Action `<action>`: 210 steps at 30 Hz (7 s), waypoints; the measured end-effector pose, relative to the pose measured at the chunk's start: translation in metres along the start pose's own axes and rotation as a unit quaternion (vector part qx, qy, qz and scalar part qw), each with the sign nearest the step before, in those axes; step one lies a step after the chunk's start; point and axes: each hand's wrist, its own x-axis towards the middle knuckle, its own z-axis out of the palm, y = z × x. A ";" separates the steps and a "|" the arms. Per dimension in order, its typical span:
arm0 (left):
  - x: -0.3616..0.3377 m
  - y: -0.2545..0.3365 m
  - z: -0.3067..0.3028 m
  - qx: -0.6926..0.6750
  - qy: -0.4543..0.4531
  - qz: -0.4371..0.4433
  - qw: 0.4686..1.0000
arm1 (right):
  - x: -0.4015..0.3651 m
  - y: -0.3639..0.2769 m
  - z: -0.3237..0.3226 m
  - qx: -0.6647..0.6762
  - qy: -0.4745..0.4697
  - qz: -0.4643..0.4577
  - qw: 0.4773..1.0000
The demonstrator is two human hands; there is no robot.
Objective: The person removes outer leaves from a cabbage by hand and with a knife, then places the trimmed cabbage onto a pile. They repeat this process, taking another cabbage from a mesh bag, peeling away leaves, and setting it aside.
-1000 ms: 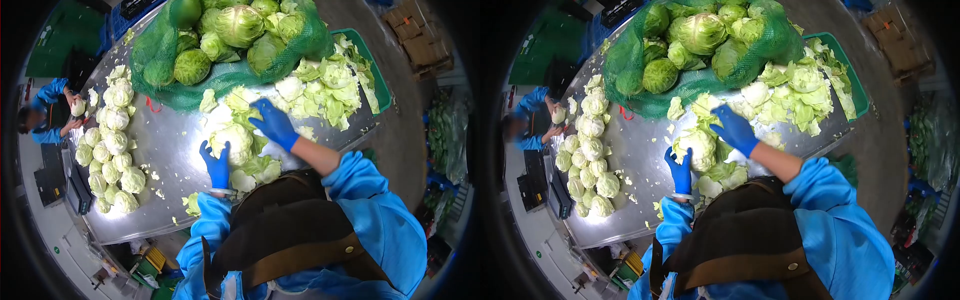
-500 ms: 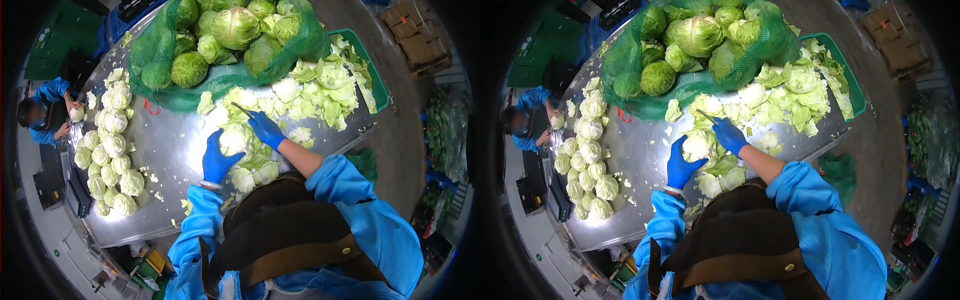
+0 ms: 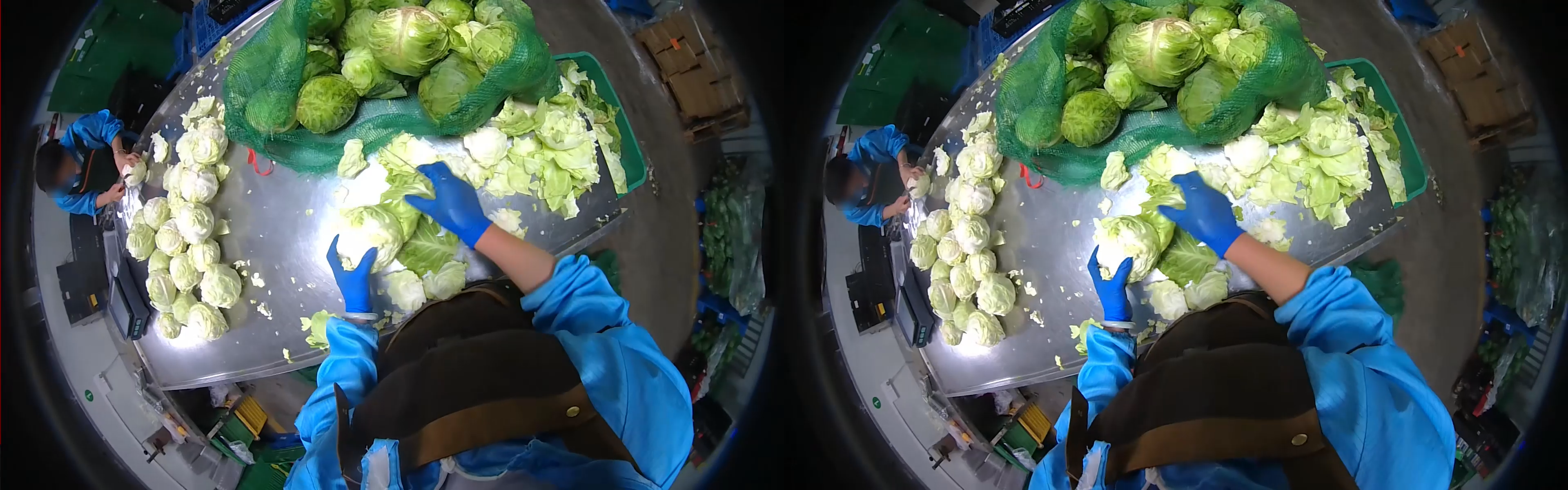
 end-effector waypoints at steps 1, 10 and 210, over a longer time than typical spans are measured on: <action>-0.003 0.004 0.005 0.042 -0.004 0.025 0.999 | -0.006 -0.014 -0.003 0.019 -0.053 0.025 0.998; -0.004 0.019 0.010 0.150 -0.043 0.080 0.985 | -0.010 -0.008 0.028 0.047 -0.215 0.033 0.975; 0.012 0.037 0.044 -0.394 -0.238 -0.461 0.759 | -0.042 -0.025 0.013 0.018 -0.095 -0.132 0.987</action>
